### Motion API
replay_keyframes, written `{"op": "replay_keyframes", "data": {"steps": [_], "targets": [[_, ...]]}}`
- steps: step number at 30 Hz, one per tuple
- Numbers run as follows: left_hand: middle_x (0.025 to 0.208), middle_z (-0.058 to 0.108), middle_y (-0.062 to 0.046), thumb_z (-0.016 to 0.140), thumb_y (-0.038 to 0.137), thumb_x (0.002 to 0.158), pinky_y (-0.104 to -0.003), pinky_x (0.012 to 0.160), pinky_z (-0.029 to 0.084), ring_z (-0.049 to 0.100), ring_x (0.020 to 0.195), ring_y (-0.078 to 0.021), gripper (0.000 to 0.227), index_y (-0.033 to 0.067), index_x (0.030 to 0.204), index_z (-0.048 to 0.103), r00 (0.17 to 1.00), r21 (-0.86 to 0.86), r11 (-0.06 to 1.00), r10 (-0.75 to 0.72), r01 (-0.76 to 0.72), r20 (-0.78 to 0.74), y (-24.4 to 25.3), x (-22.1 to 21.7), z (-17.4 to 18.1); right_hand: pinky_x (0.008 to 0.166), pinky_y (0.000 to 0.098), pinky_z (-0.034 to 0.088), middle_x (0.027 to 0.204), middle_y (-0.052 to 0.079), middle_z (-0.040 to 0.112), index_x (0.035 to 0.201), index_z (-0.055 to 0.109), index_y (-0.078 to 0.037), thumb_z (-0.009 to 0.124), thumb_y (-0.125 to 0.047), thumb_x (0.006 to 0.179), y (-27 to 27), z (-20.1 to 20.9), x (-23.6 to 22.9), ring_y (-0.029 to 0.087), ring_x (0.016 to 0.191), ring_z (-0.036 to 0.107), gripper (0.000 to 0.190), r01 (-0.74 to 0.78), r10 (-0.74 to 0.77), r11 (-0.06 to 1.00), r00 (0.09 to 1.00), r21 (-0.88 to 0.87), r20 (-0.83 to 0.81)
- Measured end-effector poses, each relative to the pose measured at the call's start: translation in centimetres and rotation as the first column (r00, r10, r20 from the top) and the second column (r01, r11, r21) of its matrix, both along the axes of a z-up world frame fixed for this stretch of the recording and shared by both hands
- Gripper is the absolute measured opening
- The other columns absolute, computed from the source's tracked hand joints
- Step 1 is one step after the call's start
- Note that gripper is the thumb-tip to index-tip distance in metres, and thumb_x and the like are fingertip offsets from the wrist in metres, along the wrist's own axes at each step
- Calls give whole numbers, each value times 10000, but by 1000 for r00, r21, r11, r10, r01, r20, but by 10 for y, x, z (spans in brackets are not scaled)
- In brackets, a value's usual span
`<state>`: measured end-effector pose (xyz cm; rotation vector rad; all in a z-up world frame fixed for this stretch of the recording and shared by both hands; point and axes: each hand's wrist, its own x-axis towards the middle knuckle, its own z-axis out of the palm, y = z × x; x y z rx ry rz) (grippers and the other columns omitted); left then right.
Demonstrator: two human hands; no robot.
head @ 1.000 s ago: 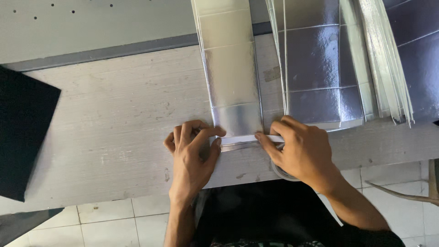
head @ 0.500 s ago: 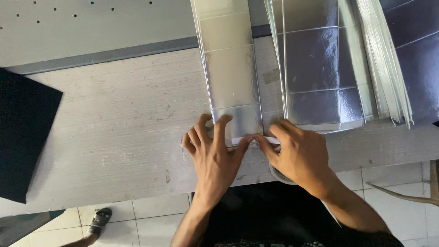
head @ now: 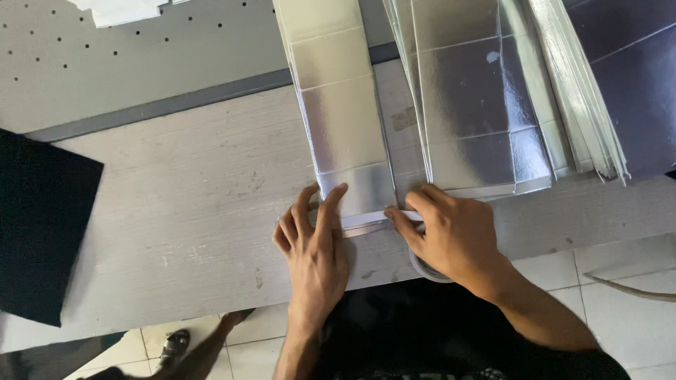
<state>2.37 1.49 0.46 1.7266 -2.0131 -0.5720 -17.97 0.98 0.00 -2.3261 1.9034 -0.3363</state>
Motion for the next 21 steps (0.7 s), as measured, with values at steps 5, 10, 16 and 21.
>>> {"op": "replay_keyframes", "data": {"steps": [5, 10, 16, 21], "targets": [[1493, 427, -99, 426, 48, 884, -482, 1023, 288, 459, 1188, -281, 579, 290, 1398, 541, 999, 54, 998, -6, 8, -35, -2, 3, 9, 334, 323, 320, 729, -57, 611, 810, 632, -156, 686, -484, 983, 0, -2, -2, 169, 405, 498, 375, -49, 49, 999, 999, -13, 14], [1516, 397, -124, 445, 43, 806, -491, 1003, 301, 453, 1182, -280, 626, 288, 1370, 564, 999, 107, 994, -6, 11, -52, -12, 7, 13, 324, 342, 352, 824, -54, 654, 914, 679, -143, 612, -472, 999, 1, -1, -4, 191, 408, 531, 346, -47, 45, 998, 998, 46, 40], [1468, 403, -184, 496, -69, 790, -558, 1052, 346, 428, 1261, -391, 690, 141, 1446, 453, 999, -22, 999, 41, -41, -22, -20, -13, 9, 380, 339, 378, 861, -52, 682, 876, 676, -124, 521, -228, 985, -3, 11, -7, 189, 532, 597, 216, -75, 44, 989, 973, 128, 229], [1592, 358, -313, 438, 53, 1010, -583, 1237, 135, 269, 1532, -462, 533, 10, 1538, 382, 953, -124, 965, -252, 233, -170, -19, -54, 0, 522, 475, 579, 836, 86, 741, 978, 722, -189, 493, -341, 989, -4, 9, -11, 370, 633, 738, 275, -24, -34, 941, 986, 338, 166]]}}
